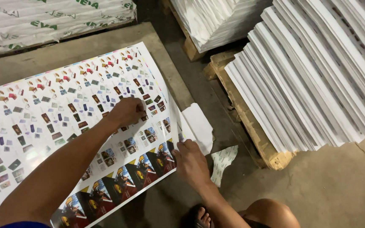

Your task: Inspecting and counting a stack of printed proof sheets on a pallet in a print shop.

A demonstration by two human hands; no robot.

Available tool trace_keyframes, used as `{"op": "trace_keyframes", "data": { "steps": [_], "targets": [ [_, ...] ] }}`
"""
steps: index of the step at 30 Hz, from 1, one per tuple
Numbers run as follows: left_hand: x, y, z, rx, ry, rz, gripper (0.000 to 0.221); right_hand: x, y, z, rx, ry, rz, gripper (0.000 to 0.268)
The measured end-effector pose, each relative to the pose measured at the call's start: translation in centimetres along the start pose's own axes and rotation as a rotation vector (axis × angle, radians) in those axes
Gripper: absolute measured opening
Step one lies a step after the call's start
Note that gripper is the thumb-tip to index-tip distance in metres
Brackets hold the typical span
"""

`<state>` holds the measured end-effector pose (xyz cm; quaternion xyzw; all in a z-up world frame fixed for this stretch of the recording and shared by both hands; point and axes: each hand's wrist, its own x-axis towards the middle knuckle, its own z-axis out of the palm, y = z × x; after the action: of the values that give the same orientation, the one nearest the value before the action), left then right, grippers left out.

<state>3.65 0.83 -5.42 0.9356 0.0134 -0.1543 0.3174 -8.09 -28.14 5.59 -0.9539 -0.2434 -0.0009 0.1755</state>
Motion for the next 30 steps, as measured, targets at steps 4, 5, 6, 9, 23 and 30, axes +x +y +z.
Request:
{"op": "trace_keyframes", "data": {
  "steps": [4, 5, 6, 9, 23, 30],
  "targets": [
    [-0.1, 0.3, -0.1, -0.011, -0.007, 0.009, 0.026, -0.2, 1.8, 1.5, -0.112, 0.032, 0.028, 0.026],
    [-0.1, 0.3, 0.1, 0.045, 0.003, 0.006, 0.024, -0.3, 2.5, 2.5, -0.218, 0.036, 0.065, 0.032],
    [-0.2, 0.4, 0.3, 0.100, 0.012, 0.000, 0.022, -0.5, 3.0, 3.6, -0.322, 0.037, 0.101, 0.038],
    [-0.4, 1.1, -0.2, 0.149, 0.057, 0.060, 0.021, -0.1, 2.4, 0.8, -0.030, -0.011, 0.024, 0.032],
    [-1.3, 0.9, -1.8, -0.009, 0.100, 0.013, 0.029, -0.3, 1.3, -1.7, 0.267, -0.082, -0.015, 0.029],
    [-0.8, -0.6, -1.9, -0.265, 0.100, 0.050, 0.018, -0.1, 0.1, -1.4, -0.014, -0.150, 0.259, 0.029]
  ]
}}
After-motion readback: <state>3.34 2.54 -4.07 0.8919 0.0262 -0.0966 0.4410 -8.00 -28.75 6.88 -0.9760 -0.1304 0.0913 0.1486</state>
